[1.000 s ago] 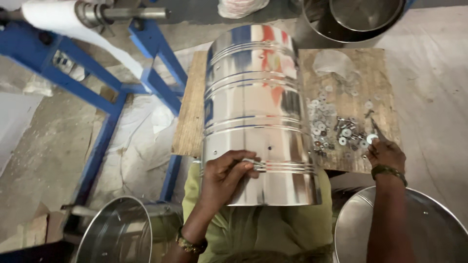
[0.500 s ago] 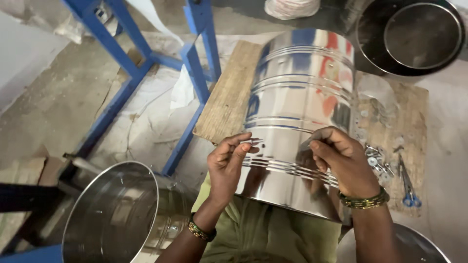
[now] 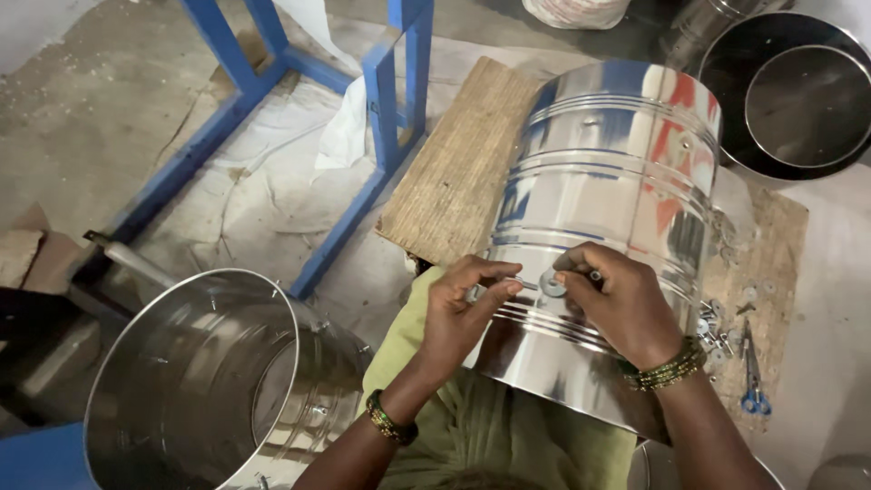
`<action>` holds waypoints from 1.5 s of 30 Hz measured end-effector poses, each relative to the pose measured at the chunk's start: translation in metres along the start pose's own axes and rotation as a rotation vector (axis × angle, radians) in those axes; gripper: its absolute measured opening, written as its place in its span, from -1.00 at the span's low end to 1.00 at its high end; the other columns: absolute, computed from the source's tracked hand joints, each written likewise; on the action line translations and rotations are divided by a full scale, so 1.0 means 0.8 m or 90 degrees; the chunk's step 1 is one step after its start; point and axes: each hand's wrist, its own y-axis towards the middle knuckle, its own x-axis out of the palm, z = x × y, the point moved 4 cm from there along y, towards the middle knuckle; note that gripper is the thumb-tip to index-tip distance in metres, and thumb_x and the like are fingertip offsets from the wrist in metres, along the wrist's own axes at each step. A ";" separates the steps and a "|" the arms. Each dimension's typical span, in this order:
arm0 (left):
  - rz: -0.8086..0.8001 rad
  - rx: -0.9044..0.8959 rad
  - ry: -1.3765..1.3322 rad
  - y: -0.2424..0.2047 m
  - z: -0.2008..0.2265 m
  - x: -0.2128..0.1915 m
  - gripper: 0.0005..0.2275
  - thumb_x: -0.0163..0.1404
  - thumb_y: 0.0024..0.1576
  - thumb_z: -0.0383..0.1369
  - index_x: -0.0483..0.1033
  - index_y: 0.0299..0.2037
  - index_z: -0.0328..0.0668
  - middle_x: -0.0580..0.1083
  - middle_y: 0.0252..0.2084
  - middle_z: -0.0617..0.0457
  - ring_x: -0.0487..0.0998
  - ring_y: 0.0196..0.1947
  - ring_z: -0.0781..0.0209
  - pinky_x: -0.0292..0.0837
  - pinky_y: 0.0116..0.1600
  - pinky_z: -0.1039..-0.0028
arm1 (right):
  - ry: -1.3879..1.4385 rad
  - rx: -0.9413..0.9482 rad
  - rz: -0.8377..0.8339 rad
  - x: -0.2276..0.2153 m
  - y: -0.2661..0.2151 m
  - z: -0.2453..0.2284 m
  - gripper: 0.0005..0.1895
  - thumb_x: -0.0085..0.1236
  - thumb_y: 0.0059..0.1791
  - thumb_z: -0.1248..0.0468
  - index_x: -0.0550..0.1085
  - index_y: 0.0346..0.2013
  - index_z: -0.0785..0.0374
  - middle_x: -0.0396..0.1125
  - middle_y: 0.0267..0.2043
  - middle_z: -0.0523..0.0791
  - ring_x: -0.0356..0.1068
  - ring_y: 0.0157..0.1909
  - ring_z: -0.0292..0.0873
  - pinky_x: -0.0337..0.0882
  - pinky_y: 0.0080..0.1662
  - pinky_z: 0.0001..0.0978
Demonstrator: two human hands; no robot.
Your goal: The person sits on the floor and assembles a large cylindrical metal container by inserting bolts and tightening nuts into pre-drilled holes. They repeatedly reach for hardware from a nearby pile and secure fasteners around the container's circumference.
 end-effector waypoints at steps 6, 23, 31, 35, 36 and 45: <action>-0.004 -0.046 -0.047 -0.001 -0.012 0.005 -0.83 0.19 0.18 -0.44 0.65 -0.05 -0.29 0.51 -0.24 0.07 0.50 -0.24 0.34 0.43 -0.09 0.55 | -0.184 -0.081 0.021 0.003 0.006 -0.020 -0.86 0.23 -0.06 0.35 0.53 -0.23 0.31 0.49 -0.34 -0.06 0.51 -0.41 -0.20 0.44 -0.33 -0.35; -0.030 -0.034 -0.024 0.001 -0.009 0.007 -0.84 0.20 0.17 -0.46 0.65 -0.07 -0.29 0.52 -0.28 0.03 0.49 -0.26 0.31 0.43 -0.13 0.52 | -0.324 -0.105 0.044 0.008 -0.017 -0.031 -0.83 0.20 -0.06 0.27 0.53 -0.21 0.25 0.34 -0.29 -0.02 0.40 -0.27 0.04 0.39 -0.20 -0.12; -0.061 -0.039 0.006 0.005 0.003 0.009 -0.82 0.18 0.19 -0.36 0.64 -0.03 -0.18 0.52 -0.24 0.03 0.58 -0.29 0.28 0.49 -0.19 0.49 | -0.313 -0.106 0.060 0.006 -0.013 -0.027 -0.86 0.22 -0.10 0.33 0.57 -0.25 0.20 0.34 -0.34 -0.03 0.42 -0.32 0.01 0.40 -0.23 -0.15; -0.092 -0.053 0.039 0.013 0.009 0.012 -0.82 0.18 0.17 -0.36 0.65 -0.06 -0.18 0.47 -0.34 -0.01 0.51 -0.40 0.16 0.41 -0.27 0.40 | -0.311 -0.102 0.047 0.003 -0.011 -0.023 -0.86 0.22 -0.09 0.33 0.59 -0.24 0.20 0.37 -0.34 -0.05 0.44 -0.32 -0.01 0.41 -0.22 -0.18; -0.096 -0.026 0.054 0.015 0.012 0.013 -0.84 0.18 0.17 -0.36 0.65 -0.08 -0.19 0.46 -0.33 -0.02 0.52 -0.39 0.13 0.41 -0.26 0.38 | -0.306 -0.098 0.050 0.002 -0.010 -0.022 -0.86 0.22 -0.09 0.34 0.59 -0.24 0.20 0.38 -0.33 -0.05 0.45 -0.31 -0.02 0.42 -0.22 -0.20; -0.170 0.173 0.192 0.038 0.040 0.021 -0.94 0.14 0.14 -0.50 0.57 -0.23 -0.29 0.45 -0.33 -0.09 0.53 -0.28 -0.06 0.45 -0.14 0.21 | -0.133 -0.010 0.087 -0.009 -0.014 -0.001 -0.86 0.24 -0.05 0.36 0.59 -0.21 0.30 0.43 -0.31 -0.13 0.44 -0.40 -0.26 0.41 -0.33 -0.39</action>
